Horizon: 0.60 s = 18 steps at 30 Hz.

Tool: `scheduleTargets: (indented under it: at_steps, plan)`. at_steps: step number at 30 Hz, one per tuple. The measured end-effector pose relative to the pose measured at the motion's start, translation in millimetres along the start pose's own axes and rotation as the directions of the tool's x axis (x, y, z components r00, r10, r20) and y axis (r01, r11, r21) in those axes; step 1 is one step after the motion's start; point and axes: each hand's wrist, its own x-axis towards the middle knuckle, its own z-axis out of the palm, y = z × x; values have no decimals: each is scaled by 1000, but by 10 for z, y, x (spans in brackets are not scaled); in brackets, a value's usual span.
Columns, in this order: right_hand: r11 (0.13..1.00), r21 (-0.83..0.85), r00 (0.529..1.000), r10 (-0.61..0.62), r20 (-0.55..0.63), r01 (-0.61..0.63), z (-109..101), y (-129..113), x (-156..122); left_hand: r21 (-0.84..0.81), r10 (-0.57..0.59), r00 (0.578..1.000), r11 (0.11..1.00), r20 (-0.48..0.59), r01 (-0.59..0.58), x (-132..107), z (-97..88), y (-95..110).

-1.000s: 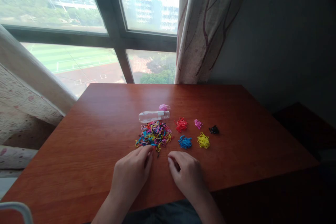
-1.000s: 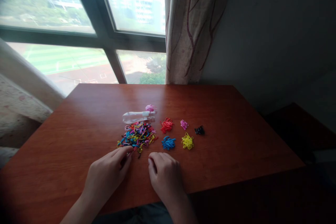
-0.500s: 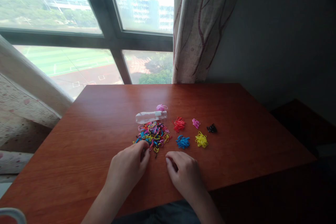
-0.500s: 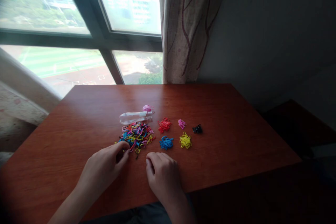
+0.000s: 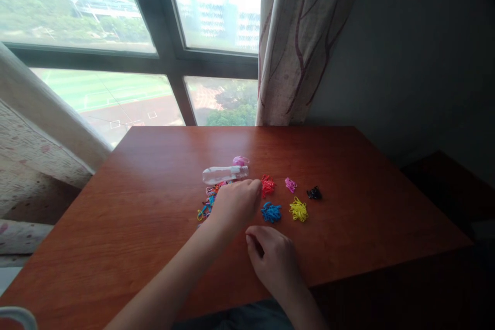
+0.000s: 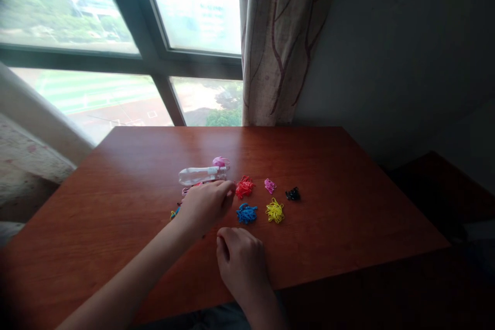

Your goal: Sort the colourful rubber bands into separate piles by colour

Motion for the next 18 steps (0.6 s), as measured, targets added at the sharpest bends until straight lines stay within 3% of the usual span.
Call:
scheduleTargets:
  at_steps: [5, 9, 15, 18]
  plan:
    - [1000, -7, 1000, -18, -15, 18, 9, 12, 15, -11, 18, 1000, 1000, 12, -18, 307, 84, 104]
    - [999, -23, 999, -28, -16, 28, -10, -5, 23, -27, -9, 1000, 1000, -9, 9, 290, 98, 91]
    - [1000, 13, 1000, -14, 5, 14, -37, -36, 29, -81, -103, 991, 992, -83, 96, -141, 35, -166]
    - [1000, -4, 1000, -14, 17, 14, -35, -40, 28, -247, -182, 966, 960, -186, 133, -481, 127, -362]
